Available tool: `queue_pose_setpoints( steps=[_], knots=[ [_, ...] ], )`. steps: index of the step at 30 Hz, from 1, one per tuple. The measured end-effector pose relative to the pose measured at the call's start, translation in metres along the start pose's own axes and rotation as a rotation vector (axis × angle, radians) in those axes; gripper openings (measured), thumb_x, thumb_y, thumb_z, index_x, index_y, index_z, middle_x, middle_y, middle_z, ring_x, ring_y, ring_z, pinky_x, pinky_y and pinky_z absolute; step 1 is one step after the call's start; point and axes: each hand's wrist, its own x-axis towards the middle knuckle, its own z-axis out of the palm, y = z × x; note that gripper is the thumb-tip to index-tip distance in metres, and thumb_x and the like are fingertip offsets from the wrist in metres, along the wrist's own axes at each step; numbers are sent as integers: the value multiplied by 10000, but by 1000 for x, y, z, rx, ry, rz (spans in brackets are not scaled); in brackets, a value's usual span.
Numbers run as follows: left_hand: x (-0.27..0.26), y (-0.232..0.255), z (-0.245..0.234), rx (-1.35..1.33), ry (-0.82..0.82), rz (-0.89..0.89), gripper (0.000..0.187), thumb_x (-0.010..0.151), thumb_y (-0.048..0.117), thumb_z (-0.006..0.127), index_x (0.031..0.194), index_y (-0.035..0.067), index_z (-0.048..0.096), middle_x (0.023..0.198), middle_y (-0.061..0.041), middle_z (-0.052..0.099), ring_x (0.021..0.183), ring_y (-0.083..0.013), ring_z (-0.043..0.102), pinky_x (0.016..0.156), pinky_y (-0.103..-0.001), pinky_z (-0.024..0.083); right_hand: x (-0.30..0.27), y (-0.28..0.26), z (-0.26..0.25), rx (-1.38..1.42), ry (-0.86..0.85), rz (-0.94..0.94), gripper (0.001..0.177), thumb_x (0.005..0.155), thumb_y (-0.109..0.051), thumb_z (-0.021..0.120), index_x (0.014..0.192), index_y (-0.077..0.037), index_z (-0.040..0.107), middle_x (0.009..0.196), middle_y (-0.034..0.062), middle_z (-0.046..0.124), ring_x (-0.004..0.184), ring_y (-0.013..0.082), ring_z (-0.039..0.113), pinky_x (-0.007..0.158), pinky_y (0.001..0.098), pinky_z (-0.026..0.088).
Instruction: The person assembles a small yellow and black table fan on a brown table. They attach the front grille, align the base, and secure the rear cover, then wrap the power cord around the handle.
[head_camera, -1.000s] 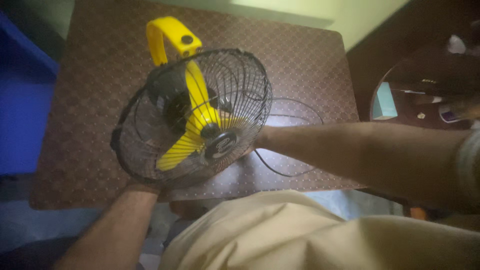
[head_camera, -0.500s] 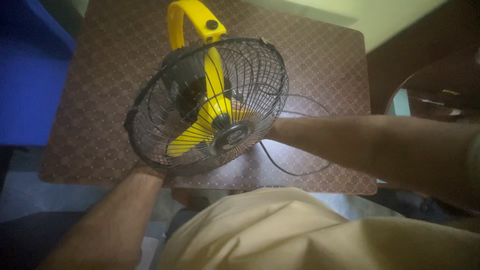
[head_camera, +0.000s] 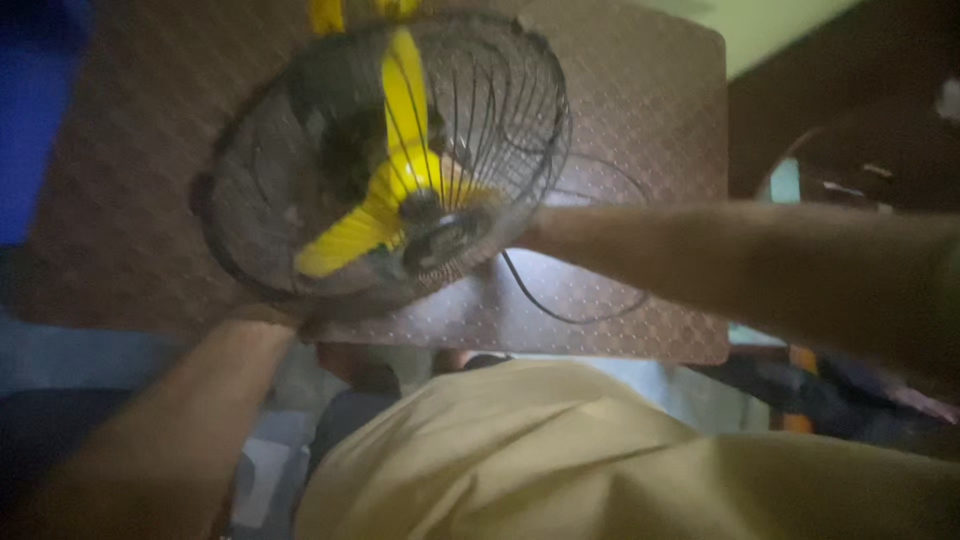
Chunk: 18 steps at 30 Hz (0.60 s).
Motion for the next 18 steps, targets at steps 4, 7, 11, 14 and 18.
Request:
queue_pose_setpoints(
  steps=[4,7,11,14,18],
  knots=[
    [-3,-6,4,-22,8,2,990,743,573,792,1537,127,405,1568,-103,445,1454,-261,418,1222,-426,322,1,-1,-8,-11,19,-46,470,1065,-391,544,1351,-20,588,1326,193,631,1178,312,659,1020,488,567],
    [-2,-6,7,-24,3,7,980,749,564,790,1537,127,405,1566,-102,448,1452,-260,421,1221,-424,324,0,-1,-14,-6,38,-63,466,1065,-383,544,1355,-20,584,1330,194,627,1182,313,657,1022,488,566],
    [-7,-9,-1,-13,18,10,967,757,552,786,1536,126,406,1564,-101,452,1448,-258,425,1219,-421,327,7,4,-13,-12,36,-71,460,1065,-372,543,1359,-20,578,1337,195,623,1187,315,654,1024,490,564],
    [-6,-8,1,-5,23,17,957,763,543,784,1536,125,406,1562,-100,455,1446,-257,428,1218,-418,330,13,5,-13,-13,30,-72,456,1065,-364,542,1363,-20,574,1342,196,619,1191,317,652,1026,490,563],
    [-6,-8,1,-5,29,20,943,771,532,780,1535,124,407,1560,-98,459,1442,-256,433,1216,-415,333,18,3,-12,-29,35,-74,451,1065,-353,542,1368,-21,569,1348,197,614,1196,318,649,1029,491,562]
  ],
)
